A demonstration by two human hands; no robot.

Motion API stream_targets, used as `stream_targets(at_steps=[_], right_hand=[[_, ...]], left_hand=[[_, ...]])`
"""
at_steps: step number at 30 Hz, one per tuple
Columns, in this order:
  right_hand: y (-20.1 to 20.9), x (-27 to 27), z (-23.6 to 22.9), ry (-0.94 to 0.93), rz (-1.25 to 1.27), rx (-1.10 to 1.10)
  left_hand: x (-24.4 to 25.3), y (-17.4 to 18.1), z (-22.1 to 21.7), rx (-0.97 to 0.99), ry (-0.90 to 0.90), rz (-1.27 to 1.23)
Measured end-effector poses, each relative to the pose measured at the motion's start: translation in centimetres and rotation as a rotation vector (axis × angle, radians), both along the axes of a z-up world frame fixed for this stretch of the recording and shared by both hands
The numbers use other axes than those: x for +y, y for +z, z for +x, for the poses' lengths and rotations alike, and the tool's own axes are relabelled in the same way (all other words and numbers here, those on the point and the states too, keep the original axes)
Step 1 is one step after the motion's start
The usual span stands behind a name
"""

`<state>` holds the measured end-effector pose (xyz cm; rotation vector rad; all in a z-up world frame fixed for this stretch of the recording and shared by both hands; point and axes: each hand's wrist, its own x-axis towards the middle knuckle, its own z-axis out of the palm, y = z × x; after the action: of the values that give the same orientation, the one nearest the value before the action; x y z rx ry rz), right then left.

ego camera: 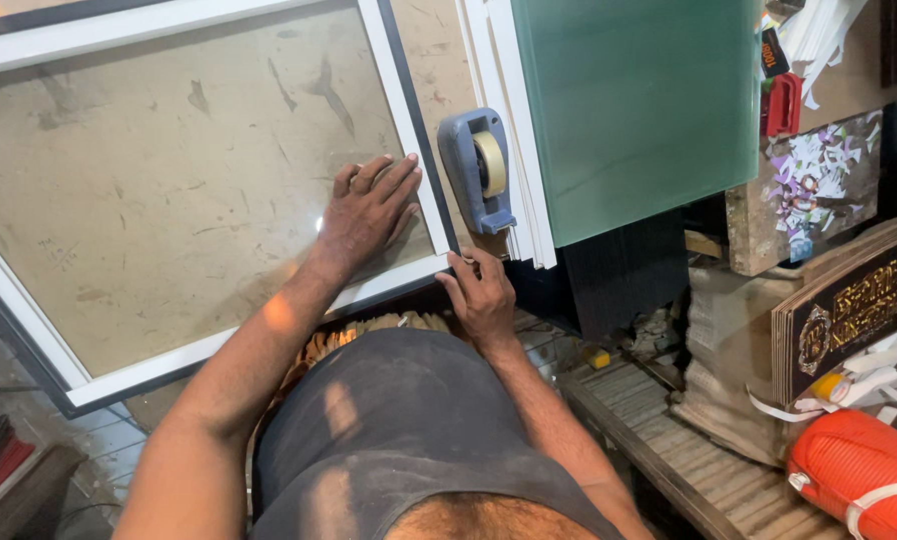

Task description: The person assembles a picture frame by hand, inserting white plastic strips into the frame's grooves and pressing them into place. They repeatedly adjust and secure the strips along each side of the frame, ensuring a tight fit.

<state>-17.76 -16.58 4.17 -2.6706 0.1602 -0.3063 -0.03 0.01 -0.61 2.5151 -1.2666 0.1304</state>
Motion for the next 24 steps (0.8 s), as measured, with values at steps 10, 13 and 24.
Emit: stream_targets(at_steps=[10, 13, 24], right_hand=[[0.6, 1.9, 3.5, -0.050, -0.073, 0.090], [1.0, 2.4, 4.2, -0.153, -0.031, 0.170], [0.2, 2.0, 5.1, -0.467, 0.337, 0.385]], left_hand=[[0.5, 0.6, 0.0, 0.091, 0.085, -0.199], [0.4, 0.4, 0.1, 0.093, 0.090, -0.216], [0.7, -0.1, 0.0, 0.092, 0.089, -0.201]])
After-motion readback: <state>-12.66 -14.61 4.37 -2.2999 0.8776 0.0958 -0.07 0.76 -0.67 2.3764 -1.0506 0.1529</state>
